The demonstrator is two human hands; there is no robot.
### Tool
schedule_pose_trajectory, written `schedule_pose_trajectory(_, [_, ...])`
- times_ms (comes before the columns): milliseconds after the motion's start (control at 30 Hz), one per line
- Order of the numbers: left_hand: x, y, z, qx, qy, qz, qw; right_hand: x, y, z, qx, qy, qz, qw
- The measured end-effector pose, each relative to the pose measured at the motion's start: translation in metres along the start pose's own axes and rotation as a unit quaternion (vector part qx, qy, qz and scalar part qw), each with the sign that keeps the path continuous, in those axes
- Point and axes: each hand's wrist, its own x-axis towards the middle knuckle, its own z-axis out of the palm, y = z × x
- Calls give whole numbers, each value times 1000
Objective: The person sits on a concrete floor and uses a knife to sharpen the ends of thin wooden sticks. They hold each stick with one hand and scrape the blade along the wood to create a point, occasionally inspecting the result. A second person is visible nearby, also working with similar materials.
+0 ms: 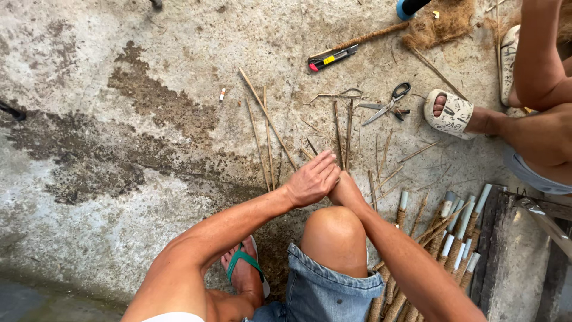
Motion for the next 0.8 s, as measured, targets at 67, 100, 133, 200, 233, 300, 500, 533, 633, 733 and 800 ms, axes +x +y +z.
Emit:
schedule_pose_trajectory(67, [-3,2,-2,-37,6,6,999,6,27,16,9,-8,4,1000])
schedule_pose_trajectory(100, [-5,4,-3,-59,8,9,998,9,46,25,16,-19,11,1000])
schedule_pose_trajectory(133, [-9,6,-6,-52,3,17,998,20,64,35,25,-27,12,999])
schedule_pose_trajectory(200, [-11,8,-12,-36,0,39,999,29,83,63,20,37,-92,995])
schedule_pose_trajectory(233, [-5,-2,-10,-42,1,39,998,43,88,71,15,70,-146,987])
schedule_pose_trajectory(300, [-16,7,-14,-71,-19,18,997,55,93,85,-48,31,-151,987])
schedule_pose_trajectory(500, [-7,0,-9,-100,15,-21,995,78,99,104,-40,-4,-79,996])
schedule_pose_trajectory(533, [-5,-1,-10,-103,9,-25,994,83,98,104,-15,-7,-86,996])
schedule_pose_trajectory(633, [2,-4,-13,-107,2,-26,994,86,94,109,435,-70,-13,898])
schedule_pose_trajectory(733, [2,-2,-16,-113,1,-26,993,97,85,111,248,-24,-59,967])
schedule_pose_trajectory(800, [1,-1,-17,-116,-11,-32,993,101,84,110,8,-8,-79,997])
